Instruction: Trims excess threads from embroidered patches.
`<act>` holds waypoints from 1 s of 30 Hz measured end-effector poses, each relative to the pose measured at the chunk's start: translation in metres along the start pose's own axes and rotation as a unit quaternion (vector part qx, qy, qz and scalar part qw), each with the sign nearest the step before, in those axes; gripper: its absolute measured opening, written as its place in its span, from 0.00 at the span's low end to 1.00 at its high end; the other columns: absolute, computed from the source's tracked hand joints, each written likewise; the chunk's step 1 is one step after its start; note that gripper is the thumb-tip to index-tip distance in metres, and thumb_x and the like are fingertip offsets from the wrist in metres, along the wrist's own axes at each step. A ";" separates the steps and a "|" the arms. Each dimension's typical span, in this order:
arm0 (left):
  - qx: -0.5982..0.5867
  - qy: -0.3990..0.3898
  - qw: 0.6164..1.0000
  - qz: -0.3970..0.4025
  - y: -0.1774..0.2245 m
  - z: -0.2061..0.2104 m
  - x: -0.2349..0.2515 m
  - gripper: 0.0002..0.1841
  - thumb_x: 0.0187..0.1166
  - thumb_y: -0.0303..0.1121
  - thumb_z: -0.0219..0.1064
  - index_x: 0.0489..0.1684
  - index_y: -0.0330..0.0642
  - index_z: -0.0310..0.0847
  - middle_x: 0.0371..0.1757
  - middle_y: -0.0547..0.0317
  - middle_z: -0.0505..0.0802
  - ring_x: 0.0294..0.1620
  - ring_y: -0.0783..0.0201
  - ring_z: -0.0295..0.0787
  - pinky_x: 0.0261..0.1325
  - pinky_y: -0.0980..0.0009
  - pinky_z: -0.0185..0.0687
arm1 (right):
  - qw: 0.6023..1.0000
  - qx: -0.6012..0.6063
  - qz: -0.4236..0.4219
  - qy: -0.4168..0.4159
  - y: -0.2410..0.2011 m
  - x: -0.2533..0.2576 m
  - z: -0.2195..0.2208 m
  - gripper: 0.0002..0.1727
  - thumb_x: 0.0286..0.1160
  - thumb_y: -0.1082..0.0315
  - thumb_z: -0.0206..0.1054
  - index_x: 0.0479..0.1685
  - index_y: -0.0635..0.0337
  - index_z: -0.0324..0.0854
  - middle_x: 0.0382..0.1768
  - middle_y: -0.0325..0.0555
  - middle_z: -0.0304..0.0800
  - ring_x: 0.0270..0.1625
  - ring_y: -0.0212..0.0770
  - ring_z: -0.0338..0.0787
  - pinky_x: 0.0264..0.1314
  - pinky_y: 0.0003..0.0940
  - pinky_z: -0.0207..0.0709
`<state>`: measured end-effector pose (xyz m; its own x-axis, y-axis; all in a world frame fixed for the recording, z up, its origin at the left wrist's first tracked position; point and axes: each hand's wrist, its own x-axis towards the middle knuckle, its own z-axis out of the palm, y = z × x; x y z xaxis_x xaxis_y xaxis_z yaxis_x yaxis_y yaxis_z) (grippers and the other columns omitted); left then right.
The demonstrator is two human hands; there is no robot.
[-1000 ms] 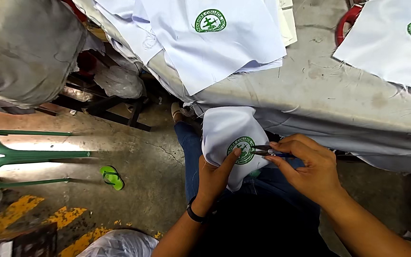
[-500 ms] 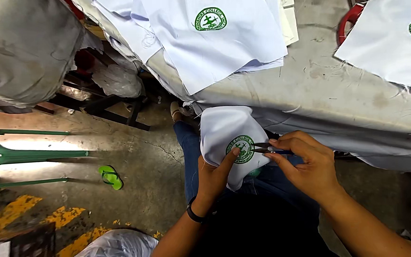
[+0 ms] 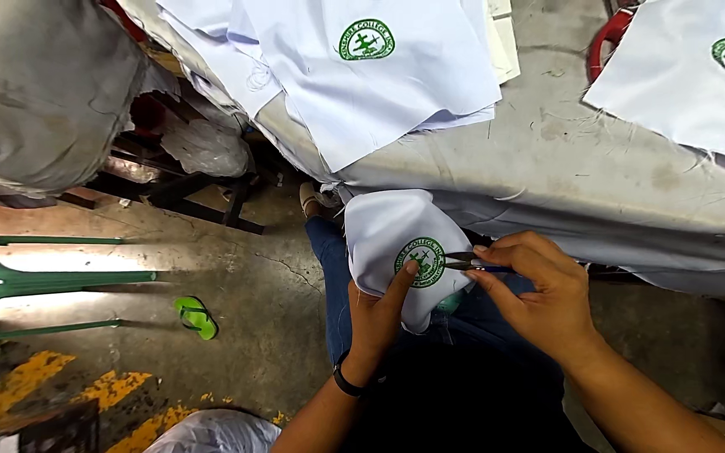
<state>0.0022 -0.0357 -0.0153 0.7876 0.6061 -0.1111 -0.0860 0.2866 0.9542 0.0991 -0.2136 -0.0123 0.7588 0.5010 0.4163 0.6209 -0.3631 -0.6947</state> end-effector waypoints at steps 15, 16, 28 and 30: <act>0.004 0.008 1.000 0.002 0.002 0.002 0.001 0.12 0.73 0.17 0.70 0.52 0.35 0.83 0.40 0.59 0.97 0.42 0.67 0.96 0.53 0.67 0.93 | 1.000 0.017 0.011 0.005 0.002 0.000 0.004 0.11 0.74 0.60 0.74 0.45 0.58 0.93 0.43 0.41 0.89 0.47 0.31 0.86 0.47 0.25 0.79; 0.005 0.006 1.000 0.002 0.002 0.002 0.001 0.12 0.73 0.17 0.70 0.52 0.35 0.83 0.40 0.59 0.97 0.42 0.68 0.96 0.53 0.67 0.93 | 1.000 0.015 0.009 0.005 0.002 0.000 0.003 0.11 0.74 0.60 0.74 0.45 0.57 0.93 0.43 0.41 0.89 0.48 0.31 0.86 0.48 0.26 0.79; 0.010 0.007 1.000 0.013 0.003 0.004 0.001 0.12 0.72 0.17 0.71 0.51 0.36 0.84 0.39 0.59 0.97 0.41 0.68 0.96 0.52 0.68 0.93 | 1.000 0.022 0.008 0.012 0.003 0.001 0.003 0.11 0.74 0.60 0.75 0.45 0.58 0.93 0.43 0.41 0.89 0.48 0.30 0.86 0.48 0.25 0.79; 0.010 0.004 1.000 0.012 0.003 0.004 0.001 0.12 0.72 0.17 0.71 0.51 0.35 0.84 0.40 0.59 0.97 0.42 0.68 0.96 0.53 0.68 0.93 | 1.000 0.021 0.008 0.012 0.003 0.002 0.003 0.11 0.73 0.60 0.75 0.46 0.57 0.92 0.43 0.40 0.89 0.49 0.31 0.86 0.49 0.27 0.80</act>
<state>0.0053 -0.0375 -0.0117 0.7811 0.6180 -0.0897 -0.0923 0.2562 0.9622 0.1019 -0.2118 -0.0156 0.7728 0.4765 0.4191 0.6009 -0.3373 -0.7247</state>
